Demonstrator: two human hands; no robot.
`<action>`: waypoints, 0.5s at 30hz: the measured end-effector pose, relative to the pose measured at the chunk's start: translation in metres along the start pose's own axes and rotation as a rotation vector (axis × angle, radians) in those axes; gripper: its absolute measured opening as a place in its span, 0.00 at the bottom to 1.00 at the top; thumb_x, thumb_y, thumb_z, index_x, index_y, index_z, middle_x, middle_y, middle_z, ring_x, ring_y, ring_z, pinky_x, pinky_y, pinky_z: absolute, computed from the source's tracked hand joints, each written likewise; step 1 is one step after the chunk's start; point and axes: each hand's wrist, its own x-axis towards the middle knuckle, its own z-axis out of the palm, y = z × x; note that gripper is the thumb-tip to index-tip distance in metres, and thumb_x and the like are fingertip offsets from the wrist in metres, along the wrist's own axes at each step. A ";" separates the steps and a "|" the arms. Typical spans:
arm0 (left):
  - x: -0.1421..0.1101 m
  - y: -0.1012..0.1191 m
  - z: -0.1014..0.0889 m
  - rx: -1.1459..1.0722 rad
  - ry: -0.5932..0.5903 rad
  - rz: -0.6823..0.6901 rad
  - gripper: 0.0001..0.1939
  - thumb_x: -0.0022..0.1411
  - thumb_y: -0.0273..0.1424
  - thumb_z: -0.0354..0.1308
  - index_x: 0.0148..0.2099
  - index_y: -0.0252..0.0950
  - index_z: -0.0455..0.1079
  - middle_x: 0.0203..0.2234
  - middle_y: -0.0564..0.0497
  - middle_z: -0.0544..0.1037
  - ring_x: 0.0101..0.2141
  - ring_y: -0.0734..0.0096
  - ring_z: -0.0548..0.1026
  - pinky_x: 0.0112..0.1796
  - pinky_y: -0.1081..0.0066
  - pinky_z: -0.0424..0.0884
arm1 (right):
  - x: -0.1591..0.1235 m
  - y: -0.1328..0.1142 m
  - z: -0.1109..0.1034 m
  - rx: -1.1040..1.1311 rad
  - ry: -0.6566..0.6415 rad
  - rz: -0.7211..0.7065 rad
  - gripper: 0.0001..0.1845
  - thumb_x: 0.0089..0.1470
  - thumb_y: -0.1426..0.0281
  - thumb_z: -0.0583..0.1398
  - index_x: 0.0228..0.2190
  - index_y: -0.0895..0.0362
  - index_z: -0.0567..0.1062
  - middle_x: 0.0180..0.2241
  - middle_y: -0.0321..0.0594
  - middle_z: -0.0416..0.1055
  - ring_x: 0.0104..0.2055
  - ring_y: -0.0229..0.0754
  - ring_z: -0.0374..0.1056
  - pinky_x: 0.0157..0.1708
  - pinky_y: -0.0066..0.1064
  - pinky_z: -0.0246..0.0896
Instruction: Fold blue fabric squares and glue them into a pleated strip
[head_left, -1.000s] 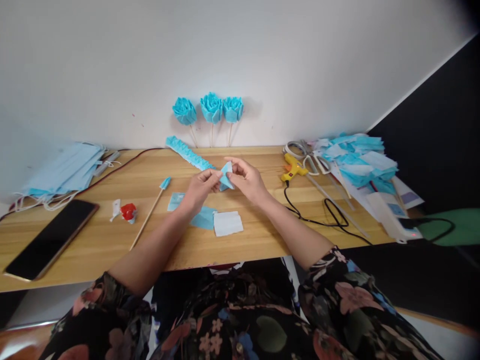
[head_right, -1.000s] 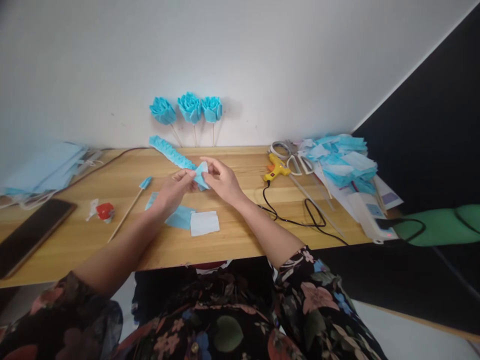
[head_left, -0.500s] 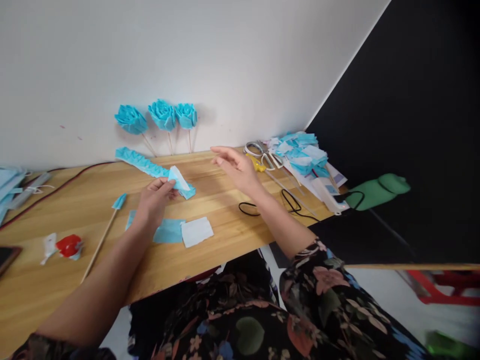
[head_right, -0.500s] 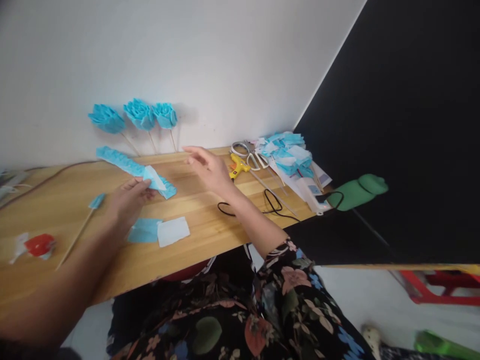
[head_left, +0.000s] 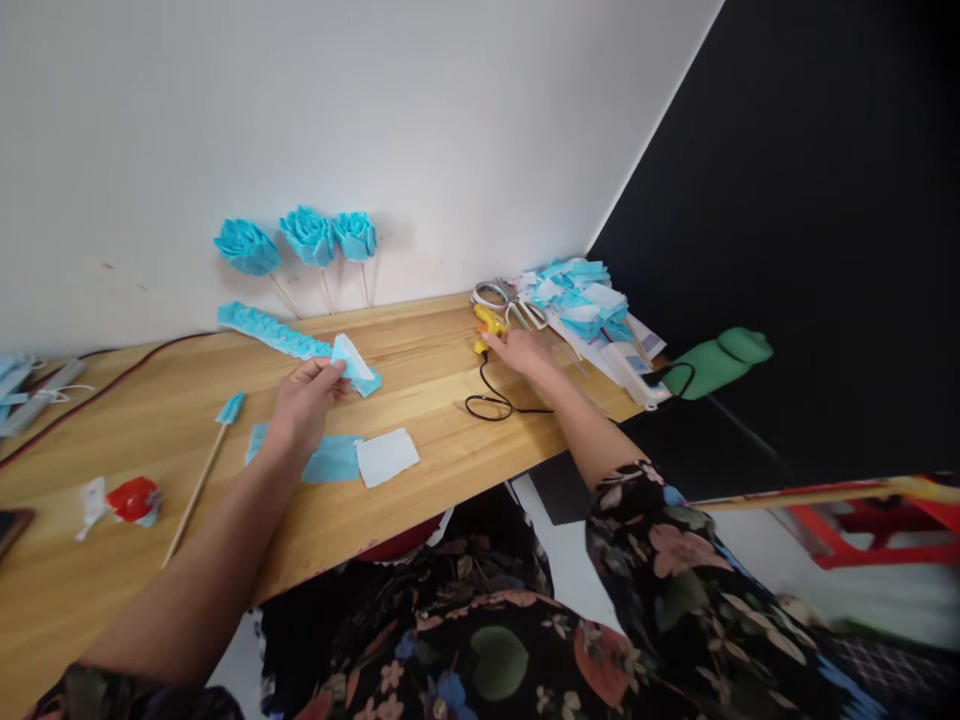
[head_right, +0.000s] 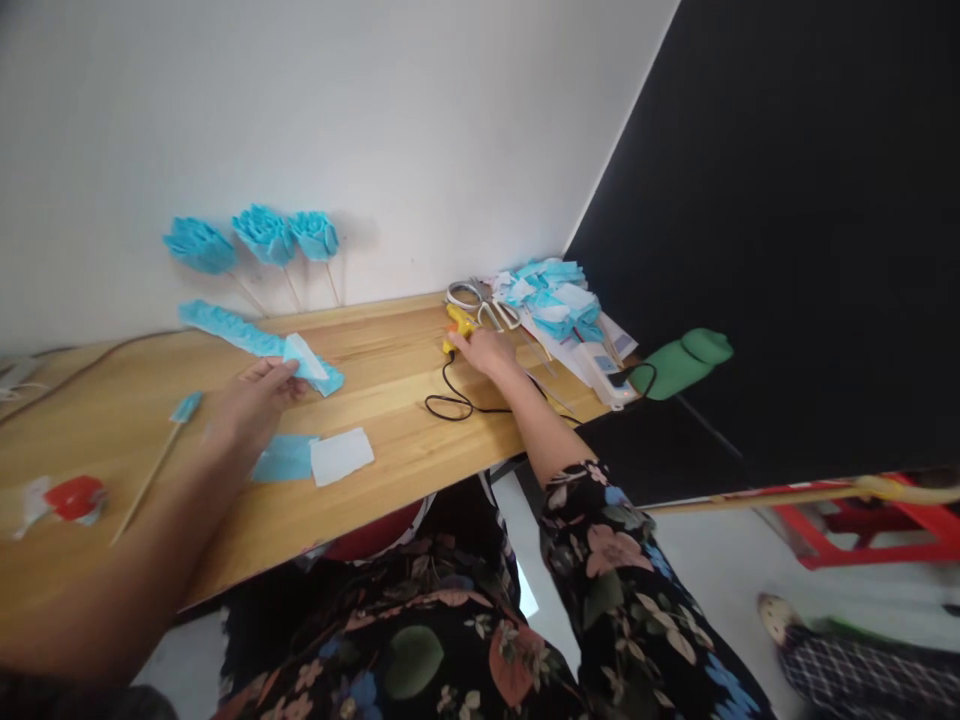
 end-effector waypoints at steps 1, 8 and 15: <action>0.000 -0.001 0.000 -0.009 -0.006 -0.008 0.17 0.42 0.38 0.73 0.28 0.36 0.69 0.18 0.56 0.74 0.22 0.76 0.69 0.28 0.74 0.66 | 0.003 -0.006 -0.003 -0.024 -0.031 0.020 0.43 0.62 0.40 0.44 0.46 0.63 0.79 0.49 0.62 0.77 0.52 0.60 0.73 0.46 0.40 0.65; 0.002 -0.004 -0.001 -0.032 -0.034 -0.014 0.14 0.48 0.35 0.70 0.29 0.36 0.67 0.18 0.56 0.73 0.22 0.76 0.70 0.28 0.74 0.65 | 0.027 -0.031 -0.018 -0.087 -0.220 0.074 0.30 0.62 0.49 0.53 0.42 0.61 0.81 0.35 0.54 0.81 0.42 0.54 0.77 0.42 0.39 0.68; 0.001 0.003 -0.001 -0.106 -0.029 -0.027 0.12 0.54 0.32 0.66 0.27 0.35 0.65 0.18 0.56 0.72 0.21 0.78 0.69 0.28 0.75 0.64 | 0.013 -0.028 -0.005 -0.036 -0.055 0.103 0.19 0.59 0.62 0.58 0.40 0.63 0.81 0.35 0.57 0.80 0.47 0.58 0.76 0.44 0.41 0.68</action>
